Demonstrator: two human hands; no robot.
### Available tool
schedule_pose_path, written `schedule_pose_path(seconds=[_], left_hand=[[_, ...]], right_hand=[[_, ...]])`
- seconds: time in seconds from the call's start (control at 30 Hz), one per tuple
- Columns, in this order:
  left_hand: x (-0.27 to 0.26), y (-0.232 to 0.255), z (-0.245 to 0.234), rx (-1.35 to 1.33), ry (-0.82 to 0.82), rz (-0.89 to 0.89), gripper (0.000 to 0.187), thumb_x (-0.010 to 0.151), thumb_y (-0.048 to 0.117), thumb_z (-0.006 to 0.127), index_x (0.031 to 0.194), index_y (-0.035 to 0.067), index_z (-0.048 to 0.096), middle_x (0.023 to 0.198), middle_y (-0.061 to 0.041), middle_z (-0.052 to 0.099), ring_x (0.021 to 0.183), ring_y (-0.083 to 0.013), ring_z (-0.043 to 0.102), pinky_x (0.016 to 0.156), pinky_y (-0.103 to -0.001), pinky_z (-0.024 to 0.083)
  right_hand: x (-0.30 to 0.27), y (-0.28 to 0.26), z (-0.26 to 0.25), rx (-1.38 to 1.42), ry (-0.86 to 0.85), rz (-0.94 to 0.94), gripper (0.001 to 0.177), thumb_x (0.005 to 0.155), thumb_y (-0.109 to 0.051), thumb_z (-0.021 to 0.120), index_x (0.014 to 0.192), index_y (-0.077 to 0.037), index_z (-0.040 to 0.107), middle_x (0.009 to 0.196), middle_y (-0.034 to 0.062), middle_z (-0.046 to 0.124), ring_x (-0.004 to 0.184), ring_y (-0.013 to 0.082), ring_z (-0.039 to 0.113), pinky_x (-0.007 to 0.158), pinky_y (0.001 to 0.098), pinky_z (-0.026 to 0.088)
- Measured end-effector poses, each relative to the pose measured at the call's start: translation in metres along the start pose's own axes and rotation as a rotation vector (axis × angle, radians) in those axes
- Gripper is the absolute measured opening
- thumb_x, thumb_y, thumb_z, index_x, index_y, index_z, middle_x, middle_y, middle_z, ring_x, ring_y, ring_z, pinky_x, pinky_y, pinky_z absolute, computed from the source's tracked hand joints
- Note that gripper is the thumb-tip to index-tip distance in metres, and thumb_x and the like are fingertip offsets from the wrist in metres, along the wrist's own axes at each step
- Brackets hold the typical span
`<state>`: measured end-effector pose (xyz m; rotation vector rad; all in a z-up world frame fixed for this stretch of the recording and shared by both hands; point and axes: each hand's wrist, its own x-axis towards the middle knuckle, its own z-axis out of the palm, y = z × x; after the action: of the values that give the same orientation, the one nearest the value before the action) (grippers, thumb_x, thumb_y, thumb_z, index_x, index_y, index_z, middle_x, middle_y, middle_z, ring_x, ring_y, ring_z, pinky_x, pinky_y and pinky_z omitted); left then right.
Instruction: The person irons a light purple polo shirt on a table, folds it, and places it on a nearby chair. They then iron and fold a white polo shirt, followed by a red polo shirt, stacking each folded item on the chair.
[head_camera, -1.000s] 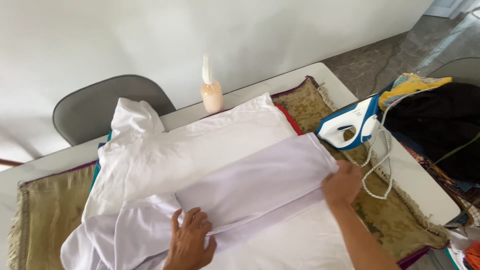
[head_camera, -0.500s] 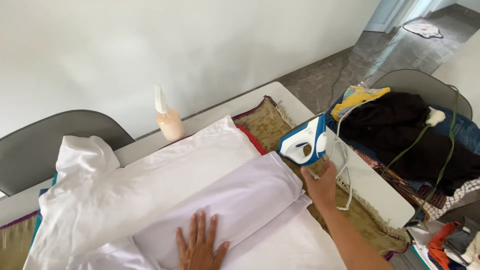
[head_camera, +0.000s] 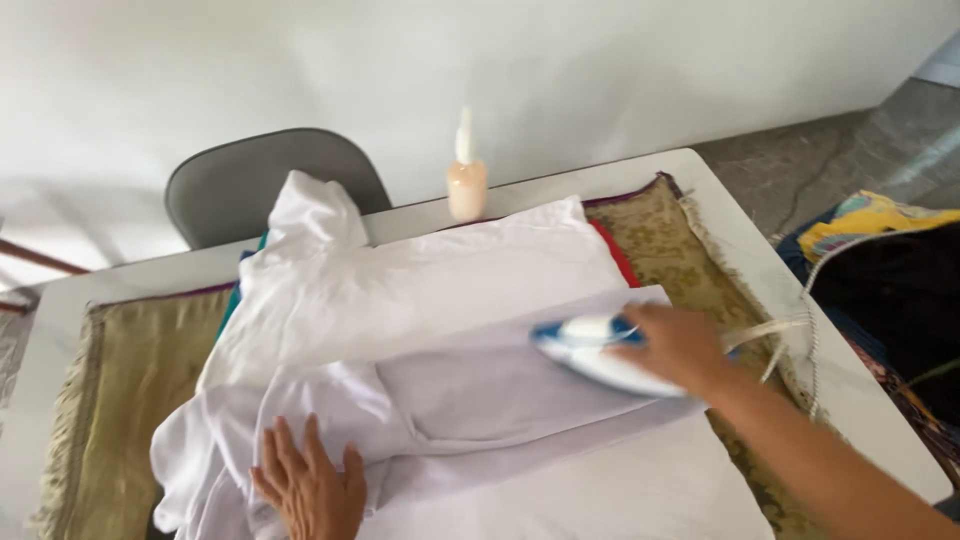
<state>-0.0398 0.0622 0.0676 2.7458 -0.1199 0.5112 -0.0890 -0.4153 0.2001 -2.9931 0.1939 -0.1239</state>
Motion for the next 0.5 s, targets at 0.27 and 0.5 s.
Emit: schedule_pose_path(seconds=[0.27,0.5], left_hand=[[-0.010,-0.023,-0.001,-0.033,-0.058,-0.208,0.076,0.079,0.040,0.071,0.146,0.013,0.050,0.155,-0.019,0.042,0.143,-0.0443,0.034,0.119,-0.062,0.020],[-0.012,-0.024,-0.004,0.039,-0.086,-0.224,0.080,0.074,0.044,0.076,0.144,0.015,0.052,0.159,-0.019,0.035,0.148,-0.0439,0.028,0.116,-0.063,0.022]], right_hand=[[-0.004,-0.183,0.058,0.113,-0.248,-0.417,0.050,0.081,-0.051,0.076,0.108,-0.010,0.068,0.102,0.0120,0.072,0.101,0.0322,0.067,0.085,0.0443,0.053],[0.007,-0.064,0.028,-0.037,-0.192,0.173,0.056,0.082,-0.056,0.072,0.121,-0.016,0.068,0.103,0.0092,0.075,0.090,0.0297,0.073,0.079,0.0434,0.056]])
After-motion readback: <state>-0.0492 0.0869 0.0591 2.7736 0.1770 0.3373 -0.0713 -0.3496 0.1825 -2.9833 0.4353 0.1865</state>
